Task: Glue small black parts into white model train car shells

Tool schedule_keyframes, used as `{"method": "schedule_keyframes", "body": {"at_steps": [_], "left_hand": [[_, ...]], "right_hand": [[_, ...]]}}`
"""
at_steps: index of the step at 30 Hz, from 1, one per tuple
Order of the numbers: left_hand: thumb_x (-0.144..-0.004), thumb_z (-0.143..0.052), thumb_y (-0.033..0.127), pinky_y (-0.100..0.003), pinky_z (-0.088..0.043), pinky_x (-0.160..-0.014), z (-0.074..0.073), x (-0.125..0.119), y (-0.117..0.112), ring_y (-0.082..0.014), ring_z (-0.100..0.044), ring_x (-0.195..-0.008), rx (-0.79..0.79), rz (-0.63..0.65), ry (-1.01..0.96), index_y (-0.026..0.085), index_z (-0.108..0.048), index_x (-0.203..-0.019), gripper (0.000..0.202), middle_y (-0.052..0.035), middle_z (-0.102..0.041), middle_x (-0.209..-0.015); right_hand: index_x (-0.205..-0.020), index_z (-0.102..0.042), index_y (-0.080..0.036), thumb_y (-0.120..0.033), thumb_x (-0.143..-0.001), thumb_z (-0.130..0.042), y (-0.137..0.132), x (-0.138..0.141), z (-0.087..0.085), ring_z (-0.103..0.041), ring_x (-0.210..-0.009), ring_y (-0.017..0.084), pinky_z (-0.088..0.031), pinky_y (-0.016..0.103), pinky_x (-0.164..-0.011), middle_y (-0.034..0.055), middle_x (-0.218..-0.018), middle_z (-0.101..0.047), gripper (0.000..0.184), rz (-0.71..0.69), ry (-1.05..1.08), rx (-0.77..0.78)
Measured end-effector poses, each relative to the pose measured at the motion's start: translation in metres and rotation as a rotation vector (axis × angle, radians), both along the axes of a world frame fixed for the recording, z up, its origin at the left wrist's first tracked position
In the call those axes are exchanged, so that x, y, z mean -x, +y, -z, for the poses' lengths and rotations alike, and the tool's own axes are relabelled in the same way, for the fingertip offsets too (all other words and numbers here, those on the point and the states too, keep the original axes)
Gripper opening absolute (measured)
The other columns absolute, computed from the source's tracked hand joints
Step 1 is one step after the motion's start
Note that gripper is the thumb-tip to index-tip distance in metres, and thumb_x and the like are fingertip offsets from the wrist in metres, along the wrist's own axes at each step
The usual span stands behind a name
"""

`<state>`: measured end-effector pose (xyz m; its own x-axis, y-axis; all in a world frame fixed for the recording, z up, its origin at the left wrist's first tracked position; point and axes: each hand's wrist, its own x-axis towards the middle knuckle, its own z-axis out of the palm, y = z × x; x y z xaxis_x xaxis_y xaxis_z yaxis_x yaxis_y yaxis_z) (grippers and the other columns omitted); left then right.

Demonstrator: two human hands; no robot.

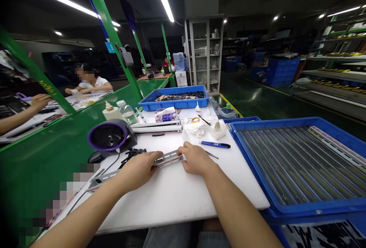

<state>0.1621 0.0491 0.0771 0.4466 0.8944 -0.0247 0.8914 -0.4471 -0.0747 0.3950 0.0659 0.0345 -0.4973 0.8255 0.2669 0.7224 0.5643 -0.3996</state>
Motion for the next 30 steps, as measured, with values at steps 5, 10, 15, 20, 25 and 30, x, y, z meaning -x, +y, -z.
{"method": "schedule_keyframes", "body": {"at_steps": [5, 10, 15, 20, 25, 30], "left_hand": [[-0.083, -0.044, 0.019, -0.038, -0.047, -0.074, 0.002, 0.004, 0.002, -0.0284, -0.065, -0.096, 0.011, 0.010, -0.038, 0.025, -0.052, -0.124, 0.043, -0.0079, -0.067, -0.115], [-0.083, -0.046, 0.019, -0.036, -0.048, -0.078, -0.005, 0.008, 0.007, -0.0269, -0.064, -0.098, 0.061, 0.027, -0.095, 0.025, -0.054, -0.124, 0.042, -0.0065, -0.069, -0.113], [-0.084, -0.045, 0.017, -0.037, -0.049, -0.076, -0.012, 0.007, 0.004, -0.0276, -0.065, -0.097, 0.031, 0.013, -0.084, 0.026, -0.055, -0.126, 0.043, -0.0067, -0.069, -0.114], [-0.087, -0.046, 0.016, -0.039, -0.048, -0.087, -0.010, 0.004, -0.003, -0.0268, -0.061, -0.107, -0.066, 0.028, -0.123, 0.024, -0.051, -0.131, 0.045, -0.0074, -0.065, -0.123], [-0.088, -0.047, 0.014, -0.043, -0.045, -0.093, -0.001, 0.003, -0.004, -0.0263, -0.058, -0.112, -0.165, 0.113, -0.146, 0.024, -0.049, -0.134, 0.047, -0.0069, -0.063, -0.127], [-0.089, -0.043, 0.012, -0.043, -0.046, -0.086, 0.004, -0.003, -0.016, -0.0261, -0.059, -0.107, -0.250, 0.157, -0.111, 0.018, -0.048, -0.133, 0.044, -0.0094, -0.064, -0.124]], "right_hand": [[-0.097, -0.058, -0.022, -0.018, -0.081, -0.052, -0.001, 0.009, 0.001, -0.056, -0.075, 0.016, -0.032, 0.029, -0.060, 0.0024, -0.099, -0.055, 0.019, 0.053, -0.200, -0.077], [-0.097, -0.056, -0.022, -0.018, -0.086, -0.054, -0.001, 0.007, 0.001, -0.057, -0.077, 0.016, -0.031, 0.028, -0.060, 0.0022, -0.101, -0.055, 0.012, 0.044, -0.206, -0.077], [-0.094, -0.055, -0.021, -0.022, -0.086, -0.063, 0.001, 0.006, 0.001, -0.054, -0.075, 0.014, -0.032, 0.026, -0.062, 0.0004, -0.100, -0.054, 0.012, 0.030, -0.095, -0.043], [-0.080, -0.053, -0.020, -0.009, -0.084, -0.061, 0.003, 0.005, 0.001, -0.052, -0.077, 0.013, -0.035, 0.025, -0.067, -0.0021, -0.086, -0.051, 0.014, -0.036, 0.146, -0.057], [-0.073, -0.054, -0.019, -0.002, -0.079, -0.061, 0.006, 0.001, 0.002, -0.049, -0.071, 0.012, -0.034, 0.025, -0.066, -0.0027, -0.080, -0.050, 0.019, -0.052, 0.266, -0.054], [-0.069, -0.053, -0.019, -0.005, -0.078, -0.061, 0.005, -0.003, 0.005, -0.050, -0.071, 0.013, -0.034, 0.026, -0.065, -0.0028, -0.076, -0.049, 0.019, -0.055, 0.233, -0.052]]}}
